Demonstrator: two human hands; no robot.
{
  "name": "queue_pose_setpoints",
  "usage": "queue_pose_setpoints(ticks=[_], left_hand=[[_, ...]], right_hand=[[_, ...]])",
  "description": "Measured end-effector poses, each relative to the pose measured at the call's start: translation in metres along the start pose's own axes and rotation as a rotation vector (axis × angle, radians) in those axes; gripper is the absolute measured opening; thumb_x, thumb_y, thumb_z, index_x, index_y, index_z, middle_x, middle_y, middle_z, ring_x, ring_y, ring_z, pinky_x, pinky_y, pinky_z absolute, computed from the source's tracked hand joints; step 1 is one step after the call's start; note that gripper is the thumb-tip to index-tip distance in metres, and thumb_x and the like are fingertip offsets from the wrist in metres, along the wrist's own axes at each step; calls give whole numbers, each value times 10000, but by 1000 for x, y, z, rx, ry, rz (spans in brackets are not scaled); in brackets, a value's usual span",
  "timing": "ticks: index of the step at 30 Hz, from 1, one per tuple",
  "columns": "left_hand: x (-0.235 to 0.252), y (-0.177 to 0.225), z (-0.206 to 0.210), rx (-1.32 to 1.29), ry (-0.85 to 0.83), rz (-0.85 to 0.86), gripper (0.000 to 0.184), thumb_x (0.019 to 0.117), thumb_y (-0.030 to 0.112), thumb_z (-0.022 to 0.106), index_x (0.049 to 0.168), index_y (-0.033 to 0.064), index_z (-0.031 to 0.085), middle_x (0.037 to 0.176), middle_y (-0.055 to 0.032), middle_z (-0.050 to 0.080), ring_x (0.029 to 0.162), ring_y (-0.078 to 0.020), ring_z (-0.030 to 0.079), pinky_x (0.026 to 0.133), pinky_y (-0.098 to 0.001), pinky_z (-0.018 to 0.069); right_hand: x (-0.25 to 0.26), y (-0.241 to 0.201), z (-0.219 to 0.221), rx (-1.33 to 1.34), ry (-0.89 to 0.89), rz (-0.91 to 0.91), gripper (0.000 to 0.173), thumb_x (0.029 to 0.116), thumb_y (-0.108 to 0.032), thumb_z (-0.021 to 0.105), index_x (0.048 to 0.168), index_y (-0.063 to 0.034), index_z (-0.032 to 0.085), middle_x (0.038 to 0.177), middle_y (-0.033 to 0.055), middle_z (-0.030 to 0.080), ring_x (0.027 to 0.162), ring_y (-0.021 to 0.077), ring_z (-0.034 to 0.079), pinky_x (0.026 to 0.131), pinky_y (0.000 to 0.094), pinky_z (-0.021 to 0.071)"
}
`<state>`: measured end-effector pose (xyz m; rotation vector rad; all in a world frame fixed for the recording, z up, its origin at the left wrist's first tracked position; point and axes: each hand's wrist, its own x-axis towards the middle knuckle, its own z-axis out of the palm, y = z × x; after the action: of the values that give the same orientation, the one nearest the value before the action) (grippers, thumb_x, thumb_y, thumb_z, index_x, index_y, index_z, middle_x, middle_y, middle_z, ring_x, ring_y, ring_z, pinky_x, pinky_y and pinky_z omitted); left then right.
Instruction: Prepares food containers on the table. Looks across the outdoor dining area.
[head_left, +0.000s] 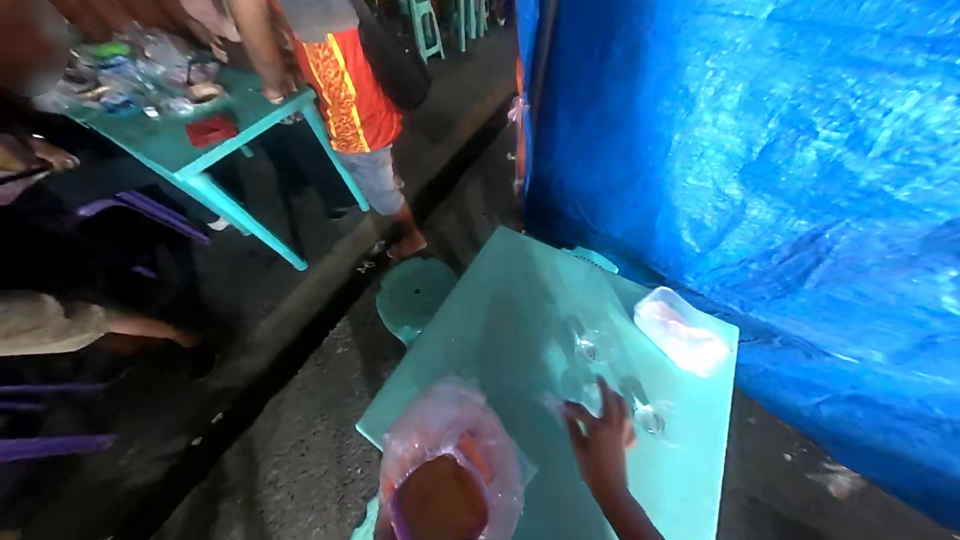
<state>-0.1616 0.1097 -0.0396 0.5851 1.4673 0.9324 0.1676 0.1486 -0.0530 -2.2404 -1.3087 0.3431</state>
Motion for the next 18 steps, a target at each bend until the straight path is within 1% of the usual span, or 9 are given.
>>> queue_pose_setpoints(ticks=[1, 2, 4, 6, 9, 12, 14, 16, 18], left_hand=[[0, 3, 5, -11, 4, -15, 449, 1109, 168, 292, 1504, -41, 339, 1411, -179, 522, 1252, -163, 539, 1067, -377, 474], [-1, 6, 10, -25, 11, -28, 436, 1109, 157, 295, 1494, -37, 356, 1392, -173, 541, 1233, -157, 556, 1053, -373, 486], [0, 9, 19, -27, 13, -44, 392, 1100, 126, 311, 1443, -36, 409, 1306, -150, 584, 1155, -142, 584, 998, -348, 509], [0, 12, 29, -60, 17, -63, 400, 1113, 162, 295, 1436, -31, 432, 1295, -153, 600, 1141, -158, 595, 994, -371, 513], [3, 8, 38, -154, -32, -41, 407, 1118, 202, 276, 1428, 4, 451, 1269, -128, 644, 1136, -152, 630, 978, -377, 541], [0, 13, 54, -94, -40, -13, 416, 1112, 160, 305, 1463, -37, 408, 1323, -176, 606, 1178, -175, 610, 1013, -387, 524], [-2, 11, 61, -22, -37, -18, 408, 1098, 116, 325, 1451, -76, 395, 1320, -203, 583, 1168, -177, 598, 1012, -376, 515], [-2, 9, 65, -18, -53, -39, 398, 1095, 104, 315, 1435, -89, 393, 1286, -202, 584, 1137, -170, 596, 993, -371, 518], [0, 7, 69, -129, -73, -68, 389, 1110, 145, 271, 1409, -56, 419, 1216, -151, 620, 1079, -148, 617, 949, -365, 536]], right_hand=[[-9, 16, -2, -7, -45, 91, 156, 940, -239, 715, 1047, -176, 809, 1578, 229, 430, 1446, 562, 323, 1044, 796, 301], [-16, 30, -1, 2, -100, 156, 179, 959, -200, 691, 1086, -131, 797, 1547, 237, 464, 1421, 547, 373, 1048, 771, 334], [-18, 40, 2, 116, -144, 168, 222, 984, -105, 635, 1139, 2, 752, 1346, 274, 616, 1261, 468, 578, 1036, 640, 465], [-13, 9, -10, 348, -104, 90, 230, 981, -68, 622, 1139, 67, 720, 1189, 245, 692, 1104, 344, 684, 970, 498, 555], [-21, -70, -46, 617, -135, -124, 293, 953, -55, 635, 1224, 53, 661, 1112, 145, 726, 977, 165, 717, 863, 322, 610], [-39, -122, -57, 525, -274, -406, 401, 925, -61, 664, 1318, 19, 639, 1218, 169, 710, 1089, 251, 710, 924, 409, 602], [-47, -133, -44, 338, -260, -593, 308, 932, -139, 686, 1232, -99, 740, 1176, 116, 741, 1098, 276, 713, 939, 451, 592], [-50, -128, -24, 157, -123, -761, 169, 951, -223, 670, 1076, -234, 784, 1070, -10, 768, 1035, 210, 718, 866, 439, 574], [-51, -123, -16, 51, -107, -809, 179, 903, -154, 702, 1020, -256, 792, 1080, -45, 770, 1057, 203, 713, 814, 450, 572]])
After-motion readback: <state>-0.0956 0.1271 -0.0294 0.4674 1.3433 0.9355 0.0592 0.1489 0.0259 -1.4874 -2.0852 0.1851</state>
